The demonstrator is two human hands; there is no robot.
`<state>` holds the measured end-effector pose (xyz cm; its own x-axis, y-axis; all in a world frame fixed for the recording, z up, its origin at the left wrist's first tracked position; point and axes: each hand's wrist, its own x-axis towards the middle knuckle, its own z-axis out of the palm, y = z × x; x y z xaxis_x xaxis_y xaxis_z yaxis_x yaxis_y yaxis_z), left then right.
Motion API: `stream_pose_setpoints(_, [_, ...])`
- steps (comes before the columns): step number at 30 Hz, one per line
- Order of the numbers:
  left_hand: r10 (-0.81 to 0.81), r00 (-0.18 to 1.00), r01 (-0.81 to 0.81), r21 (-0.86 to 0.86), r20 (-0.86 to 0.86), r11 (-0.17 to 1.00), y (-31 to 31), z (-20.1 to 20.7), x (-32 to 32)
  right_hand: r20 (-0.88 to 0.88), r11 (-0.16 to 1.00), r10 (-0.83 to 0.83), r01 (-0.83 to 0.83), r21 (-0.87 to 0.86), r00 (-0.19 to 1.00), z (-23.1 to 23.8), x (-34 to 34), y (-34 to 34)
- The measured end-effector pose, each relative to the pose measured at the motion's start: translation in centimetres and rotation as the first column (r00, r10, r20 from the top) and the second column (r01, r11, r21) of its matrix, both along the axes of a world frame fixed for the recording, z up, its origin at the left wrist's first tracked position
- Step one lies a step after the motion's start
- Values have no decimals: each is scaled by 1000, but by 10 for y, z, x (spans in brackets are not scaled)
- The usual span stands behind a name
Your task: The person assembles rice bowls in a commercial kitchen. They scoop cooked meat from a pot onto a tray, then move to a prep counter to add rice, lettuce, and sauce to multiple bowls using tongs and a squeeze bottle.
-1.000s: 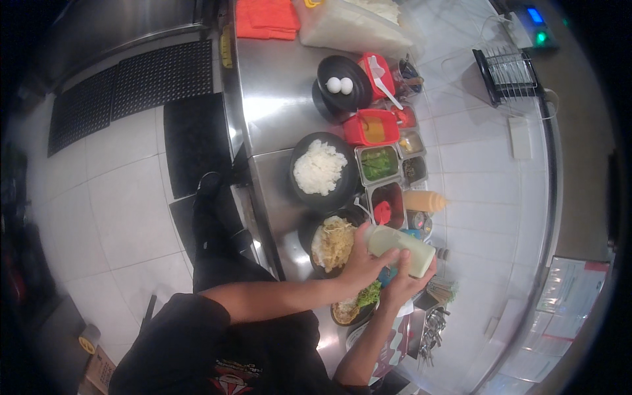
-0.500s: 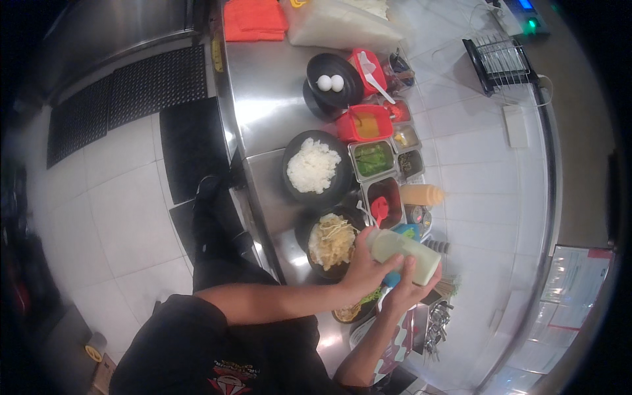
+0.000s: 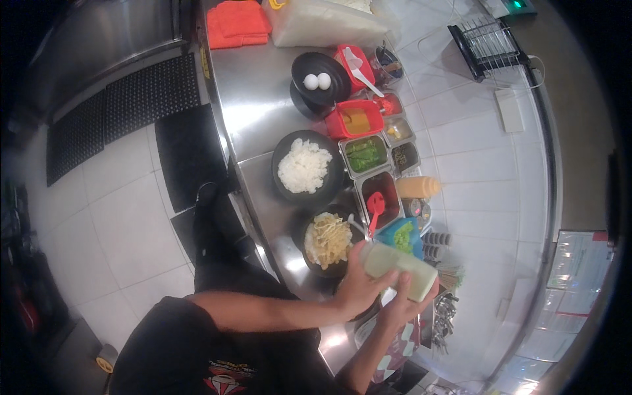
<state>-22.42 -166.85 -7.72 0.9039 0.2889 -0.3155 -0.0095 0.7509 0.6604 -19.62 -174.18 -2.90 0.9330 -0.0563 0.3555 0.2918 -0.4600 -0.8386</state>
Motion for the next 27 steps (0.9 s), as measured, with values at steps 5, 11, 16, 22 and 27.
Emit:
stream_pose_setpoints(5, [122, 981, -93, -184, 150, 978, -7, -1, -9, 4, 1000, 16, -16, 17, 1000, -1, -8, -2])
stream_pose_setpoints(11, [78, 986, -63, -108, 146, 992, -9, 2, 18, 35, 996, -90, 90, 11, 995, 3, 15, 3])
stream_pose_setpoints(16, [86, 986, -71, -113, 141, 991, -20, 2, -16, -13, 999, -44, 44, 9, 999, 5, -22, -6])
stream_pose_setpoints(22, [-3, 988, 20, -108, 153, 994, -24, 3, 1, 31, 989, -150, 149, 16, 988, 11, -7, -12])
stream_pose_setpoints(27, [-6, 998, 19, -200, 68, 980, -25, 10, -25, -24, 982, -187, 186, -17, 982, 8, -33, -20])
